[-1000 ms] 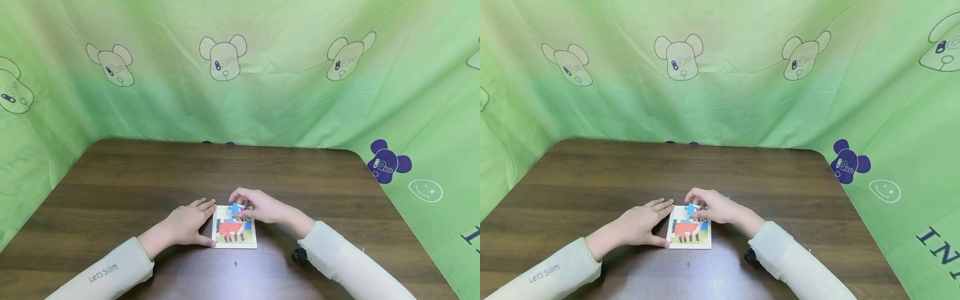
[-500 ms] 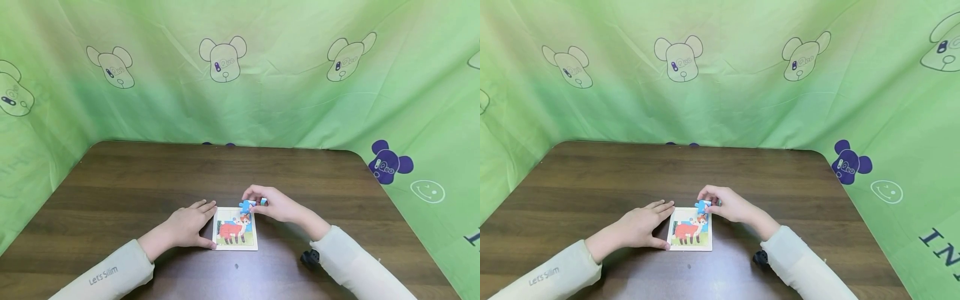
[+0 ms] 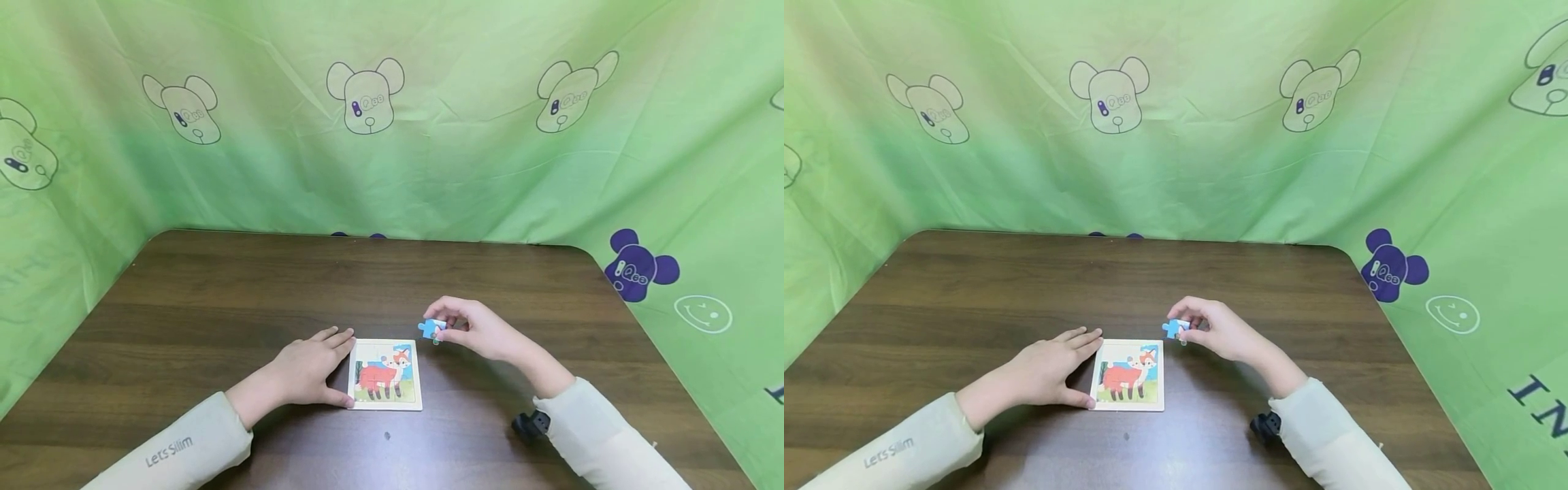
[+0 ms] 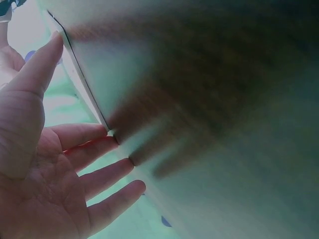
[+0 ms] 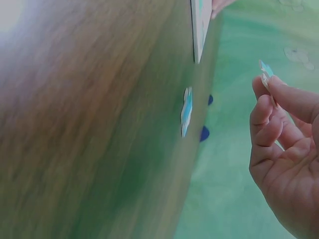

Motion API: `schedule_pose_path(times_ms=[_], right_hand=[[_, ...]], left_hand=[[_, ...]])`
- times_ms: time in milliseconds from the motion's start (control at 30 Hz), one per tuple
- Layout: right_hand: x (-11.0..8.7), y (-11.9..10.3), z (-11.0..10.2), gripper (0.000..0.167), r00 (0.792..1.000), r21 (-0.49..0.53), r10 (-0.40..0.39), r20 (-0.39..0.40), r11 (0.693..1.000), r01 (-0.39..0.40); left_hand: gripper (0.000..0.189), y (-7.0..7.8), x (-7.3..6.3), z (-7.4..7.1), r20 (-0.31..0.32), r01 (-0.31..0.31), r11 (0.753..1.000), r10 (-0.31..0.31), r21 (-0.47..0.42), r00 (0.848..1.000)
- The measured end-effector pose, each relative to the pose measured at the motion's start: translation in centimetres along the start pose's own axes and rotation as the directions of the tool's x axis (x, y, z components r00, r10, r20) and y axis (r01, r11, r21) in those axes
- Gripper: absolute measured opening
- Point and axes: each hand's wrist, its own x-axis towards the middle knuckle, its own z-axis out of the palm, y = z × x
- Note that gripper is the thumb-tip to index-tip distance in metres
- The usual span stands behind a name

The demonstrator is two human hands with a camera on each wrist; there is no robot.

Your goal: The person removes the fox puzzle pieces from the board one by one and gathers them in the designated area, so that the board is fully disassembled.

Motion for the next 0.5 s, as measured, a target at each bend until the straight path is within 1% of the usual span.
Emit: schedule_pose_path(times_ms=[300, 500], right_hand=[[-1.0, 1.3, -1.3, 0.024, 0.999, -0.009, 0.027, -0.021, 1.000, -0.027], [-1.2, 2.6, -1.9, 0.024, 0.998, -0.017, 0.058, -0.004, 0.998, -0.058]], left_hand=[[0.099, -0.1, 0.0, 0.1, -0.004, -0.008, 1.000, 0.008, 0.008, 1.000], [0.099, -0.1, 0.1, 0.1, -0.001, -0.005, 1.000, 0.005, 0.013, 1.000]])
